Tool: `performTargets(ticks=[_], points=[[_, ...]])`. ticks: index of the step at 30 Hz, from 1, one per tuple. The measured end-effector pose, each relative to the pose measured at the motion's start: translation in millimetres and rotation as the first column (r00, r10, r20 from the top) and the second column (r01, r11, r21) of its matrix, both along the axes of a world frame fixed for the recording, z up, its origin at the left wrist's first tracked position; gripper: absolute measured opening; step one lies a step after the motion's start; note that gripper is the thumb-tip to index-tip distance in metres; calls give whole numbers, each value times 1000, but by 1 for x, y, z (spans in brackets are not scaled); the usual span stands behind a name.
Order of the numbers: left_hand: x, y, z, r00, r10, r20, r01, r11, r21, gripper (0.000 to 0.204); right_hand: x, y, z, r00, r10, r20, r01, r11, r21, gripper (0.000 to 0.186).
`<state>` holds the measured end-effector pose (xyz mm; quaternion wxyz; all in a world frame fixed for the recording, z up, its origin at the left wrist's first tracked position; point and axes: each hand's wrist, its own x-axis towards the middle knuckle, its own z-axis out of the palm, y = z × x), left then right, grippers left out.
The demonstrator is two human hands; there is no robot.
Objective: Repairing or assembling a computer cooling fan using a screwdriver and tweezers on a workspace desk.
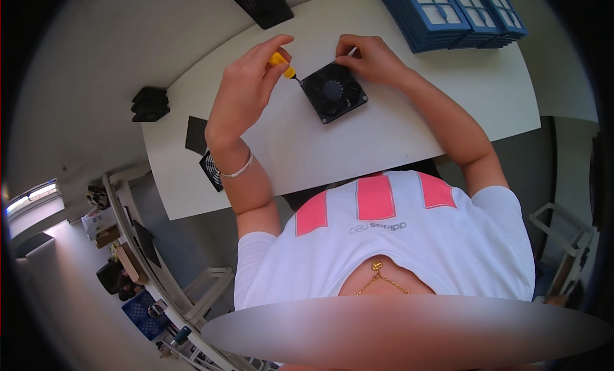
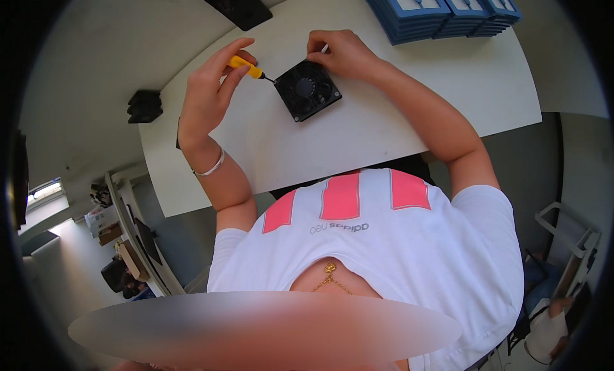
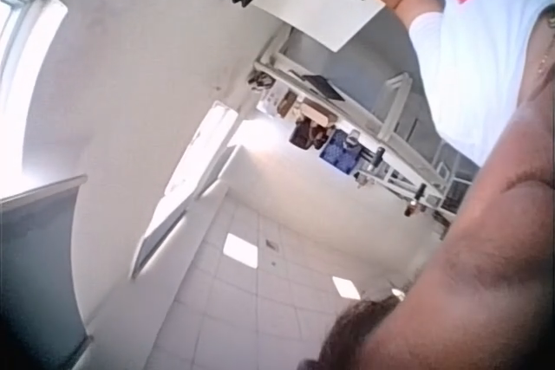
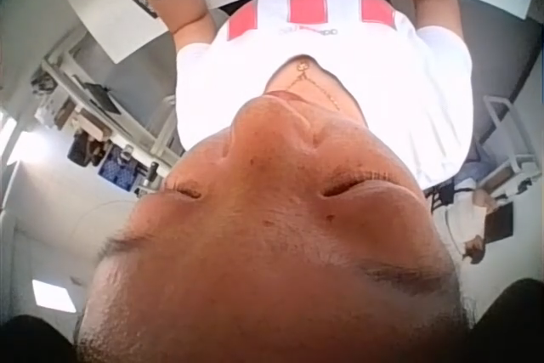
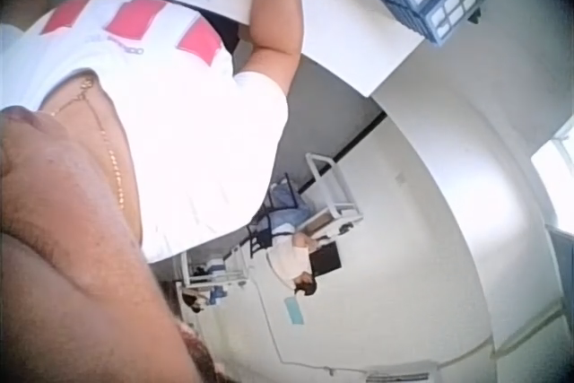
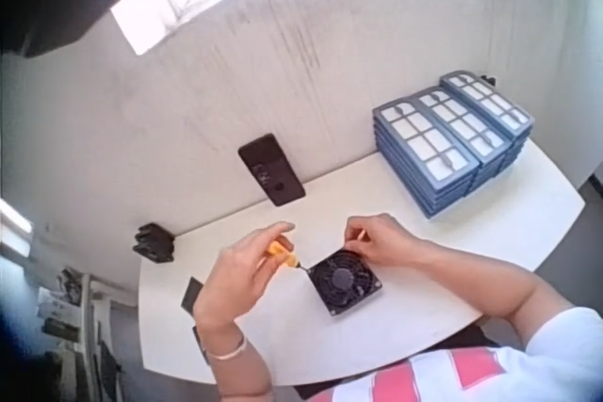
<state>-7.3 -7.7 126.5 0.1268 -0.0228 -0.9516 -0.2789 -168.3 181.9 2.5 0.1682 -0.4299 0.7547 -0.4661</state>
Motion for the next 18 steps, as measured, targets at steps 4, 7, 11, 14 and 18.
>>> performTargets(ticks=[4,7,11,14,18], points=[[-2,-6,-6,996,29,-82,-37,995,-90,24,1,-1,2,1000,-8,0,8,1000,19,11],[-3,-5,-9,984,112,-141,-134,978,-157,21,0,0,4,1000,4,18,-5,1000,26,10],[-2,3,-9,952,295,-80,-304,940,-152,21,1,1,4,999,11,-52,-11,1000,3,11],[-3,11,-4,932,363,-26,-362,916,-172,24,-4,1,4,993,60,-100,-63,998,-21,10],[-5,11,-12,963,235,-132,-266,902,-339,24,-14,2,4,983,163,83,-164,986,11,13]])
